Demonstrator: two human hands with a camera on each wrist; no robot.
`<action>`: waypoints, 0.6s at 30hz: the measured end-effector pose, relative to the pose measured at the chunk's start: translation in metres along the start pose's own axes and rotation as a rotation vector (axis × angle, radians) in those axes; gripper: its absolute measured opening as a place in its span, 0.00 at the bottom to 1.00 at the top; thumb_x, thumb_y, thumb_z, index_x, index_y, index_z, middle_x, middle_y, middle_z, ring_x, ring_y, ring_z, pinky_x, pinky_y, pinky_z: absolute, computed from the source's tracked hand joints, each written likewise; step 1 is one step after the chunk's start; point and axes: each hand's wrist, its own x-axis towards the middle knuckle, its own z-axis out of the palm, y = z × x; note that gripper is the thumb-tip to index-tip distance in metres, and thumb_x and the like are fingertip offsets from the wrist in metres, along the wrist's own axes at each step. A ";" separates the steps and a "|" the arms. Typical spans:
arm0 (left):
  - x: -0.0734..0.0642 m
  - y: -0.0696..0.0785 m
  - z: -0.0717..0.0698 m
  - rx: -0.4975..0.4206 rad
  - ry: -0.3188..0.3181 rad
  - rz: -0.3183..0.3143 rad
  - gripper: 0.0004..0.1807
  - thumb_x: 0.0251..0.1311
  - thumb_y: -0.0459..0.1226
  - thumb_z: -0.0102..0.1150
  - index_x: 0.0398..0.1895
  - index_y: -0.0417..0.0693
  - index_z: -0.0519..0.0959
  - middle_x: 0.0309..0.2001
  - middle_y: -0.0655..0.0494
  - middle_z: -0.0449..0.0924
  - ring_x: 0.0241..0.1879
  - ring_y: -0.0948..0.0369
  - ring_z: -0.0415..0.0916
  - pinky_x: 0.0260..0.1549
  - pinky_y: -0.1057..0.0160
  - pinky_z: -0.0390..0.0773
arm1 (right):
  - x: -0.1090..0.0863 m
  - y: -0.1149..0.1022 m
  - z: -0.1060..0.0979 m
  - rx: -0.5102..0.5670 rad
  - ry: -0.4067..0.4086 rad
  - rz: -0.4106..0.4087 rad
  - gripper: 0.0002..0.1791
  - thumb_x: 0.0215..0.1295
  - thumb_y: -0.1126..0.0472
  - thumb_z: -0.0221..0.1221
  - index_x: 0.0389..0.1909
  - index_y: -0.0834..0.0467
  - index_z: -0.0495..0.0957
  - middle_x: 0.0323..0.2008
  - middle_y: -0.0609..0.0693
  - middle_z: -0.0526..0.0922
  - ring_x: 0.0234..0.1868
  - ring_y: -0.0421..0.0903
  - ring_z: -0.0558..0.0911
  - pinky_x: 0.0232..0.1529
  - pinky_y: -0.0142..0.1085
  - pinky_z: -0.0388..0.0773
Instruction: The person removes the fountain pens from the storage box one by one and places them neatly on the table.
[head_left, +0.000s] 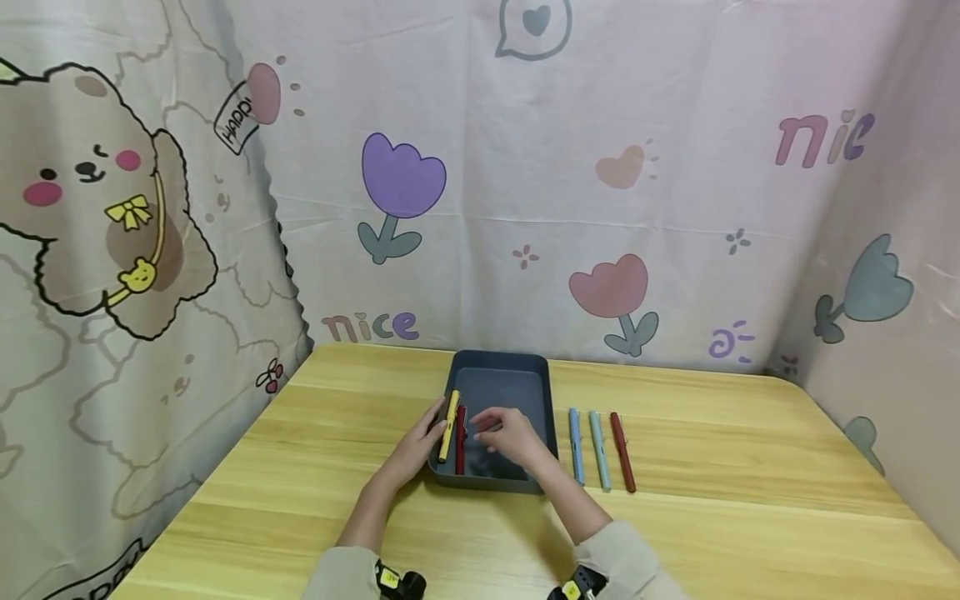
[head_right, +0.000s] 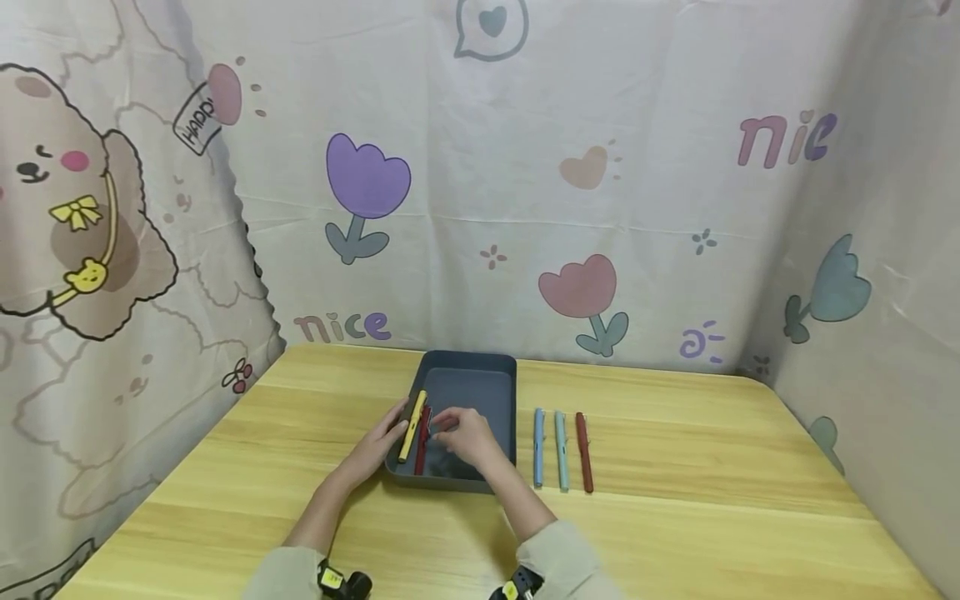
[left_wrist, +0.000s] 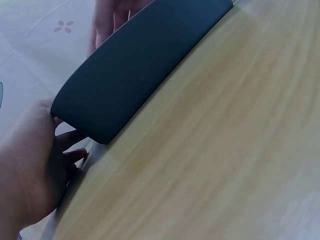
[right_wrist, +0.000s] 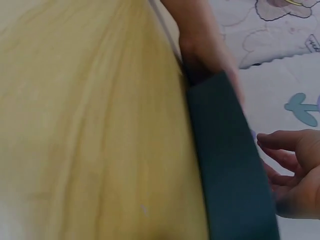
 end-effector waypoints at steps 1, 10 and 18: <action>0.000 0.000 0.000 0.000 0.000 -0.001 0.29 0.70 0.44 0.41 0.72 0.51 0.51 0.69 0.42 0.49 0.66 0.44 0.46 0.60 0.41 0.49 | 0.001 0.001 0.003 0.009 -0.005 0.006 0.12 0.59 0.70 0.59 0.44 0.66 0.79 0.34 0.53 0.80 0.33 0.51 0.81 0.31 0.39 0.79; -0.002 0.000 0.000 0.025 0.000 0.013 0.29 0.71 0.44 0.39 0.72 0.50 0.51 0.69 0.40 0.48 0.66 0.43 0.46 0.59 0.41 0.49 | 0.008 0.011 0.020 0.017 -0.044 0.035 0.10 0.57 0.69 0.61 0.41 0.64 0.80 0.31 0.53 0.81 0.24 0.48 0.79 0.26 0.37 0.77; -0.003 0.002 -0.001 0.016 -0.008 0.024 0.28 0.71 0.43 0.39 0.72 0.49 0.50 0.69 0.39 0.48 0.66 0.42 0.46 0.58 0.40 0.50 | 0.011 0.011 0.028 -0.075 -0.040 0.038 0.09 0.53 0.67 0.64 0.37 0.61 0.81 0.24 0.48 0.81 0.18 0.43 0.76 0.21 0.34 0.73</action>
